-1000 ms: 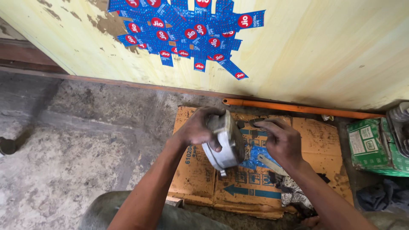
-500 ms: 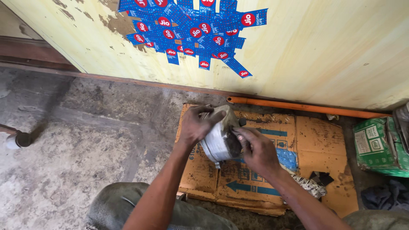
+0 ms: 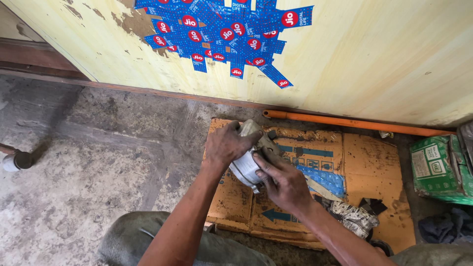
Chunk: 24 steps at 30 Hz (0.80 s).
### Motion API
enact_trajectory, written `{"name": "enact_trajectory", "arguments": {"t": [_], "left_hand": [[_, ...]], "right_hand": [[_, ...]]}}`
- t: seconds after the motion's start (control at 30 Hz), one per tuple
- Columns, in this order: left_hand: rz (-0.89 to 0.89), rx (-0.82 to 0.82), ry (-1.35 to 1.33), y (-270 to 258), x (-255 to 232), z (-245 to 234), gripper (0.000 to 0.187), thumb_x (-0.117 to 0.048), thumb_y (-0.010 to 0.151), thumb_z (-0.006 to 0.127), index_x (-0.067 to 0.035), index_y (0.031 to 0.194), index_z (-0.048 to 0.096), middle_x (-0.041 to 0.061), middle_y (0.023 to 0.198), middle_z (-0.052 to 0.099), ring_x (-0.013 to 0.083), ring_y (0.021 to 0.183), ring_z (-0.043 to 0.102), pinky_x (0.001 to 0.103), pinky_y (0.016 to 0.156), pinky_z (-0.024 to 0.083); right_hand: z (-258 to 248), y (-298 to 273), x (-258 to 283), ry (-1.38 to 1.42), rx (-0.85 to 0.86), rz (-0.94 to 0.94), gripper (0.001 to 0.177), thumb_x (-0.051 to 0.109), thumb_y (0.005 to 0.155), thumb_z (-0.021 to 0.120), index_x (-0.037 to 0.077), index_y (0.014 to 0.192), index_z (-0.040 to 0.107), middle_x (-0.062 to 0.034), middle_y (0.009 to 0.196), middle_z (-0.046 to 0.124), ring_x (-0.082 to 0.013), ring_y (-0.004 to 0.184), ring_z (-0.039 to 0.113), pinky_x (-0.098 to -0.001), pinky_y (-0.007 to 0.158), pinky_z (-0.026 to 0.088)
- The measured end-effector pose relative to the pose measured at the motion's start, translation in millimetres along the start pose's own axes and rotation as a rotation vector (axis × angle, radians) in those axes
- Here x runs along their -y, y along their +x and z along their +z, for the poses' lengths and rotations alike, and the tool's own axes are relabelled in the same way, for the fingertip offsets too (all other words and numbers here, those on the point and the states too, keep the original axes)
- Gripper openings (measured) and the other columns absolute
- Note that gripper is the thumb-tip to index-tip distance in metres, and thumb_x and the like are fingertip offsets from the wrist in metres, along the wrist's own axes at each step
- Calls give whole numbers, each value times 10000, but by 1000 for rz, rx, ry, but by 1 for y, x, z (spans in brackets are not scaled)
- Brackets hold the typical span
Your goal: The person sits on the floor and cleans a metal engine part using a metal file and a cloth. They file the edges and surfaces of the part, then wipe it with a cloth to remove debris and residue.
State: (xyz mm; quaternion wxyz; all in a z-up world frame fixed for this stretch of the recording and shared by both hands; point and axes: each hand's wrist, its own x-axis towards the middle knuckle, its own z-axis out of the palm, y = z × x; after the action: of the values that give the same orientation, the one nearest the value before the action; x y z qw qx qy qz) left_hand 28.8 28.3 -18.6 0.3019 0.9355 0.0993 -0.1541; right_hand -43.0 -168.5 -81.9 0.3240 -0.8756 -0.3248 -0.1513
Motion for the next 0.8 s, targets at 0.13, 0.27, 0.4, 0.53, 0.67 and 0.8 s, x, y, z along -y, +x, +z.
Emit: {"name": "enact_trajectory", "arguments": {"t": [0.13,0.27,0.4,0.53,0.67,0.8], "left_hand": [[46,-27,-75,3,1,-8,824,-652,656,629,-209,1350,636,138,935,775,203,659,730,332,481,519],[59,-97,-64,3,-4,-7,829,-695,655,657,-232,1343,658,131,989,773,252,785,727,380,631,565],[-6,-12,0,10,1,-7,818,-804,715,608,-175,1206,794,154,928,797,244,812,756,379,704,587],[63,-91,-62,8,6,-15,875,-773,665,642,-175,1302,682,158,950,737,291,807,727,400,658,567],[-44,-1,49,1,-1,-9,898,-809,719,566,-148,1312,696,152,894,773,243,765,753,364,592,540],[-22,-47,-110,1,16,-8,990,-795,691,640,-128,1421,603,141,958,779,208,781,725,285,566,503]], "right_hand": [[-7,-14,-3,-125,-11,-92,514,161,912,728,266,1398,596,-187,1400,619,-391,1206,661,-413,915,577],[-7,-18,-3,-159,-27,-103,492,221,914,705,275,1391,595,-208,1433,562,-415,1236,625,-444,954,602],[15,-1,-8,-59,37,-21,457,146,974,662,287,1405,609,-173,1506,549,-359,1238,635,-367,852,614],[4,-23,-10,-173,-5,-165,479,98,934,667,264,1380,618,-182,1481,542,-420,1284,586,-376,803,611],[20,-8,-13,91,-12,10,488,0,949,627,223,1383,604,-223,1515,497,-408,1330,550,-299,720,642],[20,-10,-1,-58,109,77,490,34,971,627,252,1410,620,-142,1335,670,-299,990,743,-239,638,651]]}}
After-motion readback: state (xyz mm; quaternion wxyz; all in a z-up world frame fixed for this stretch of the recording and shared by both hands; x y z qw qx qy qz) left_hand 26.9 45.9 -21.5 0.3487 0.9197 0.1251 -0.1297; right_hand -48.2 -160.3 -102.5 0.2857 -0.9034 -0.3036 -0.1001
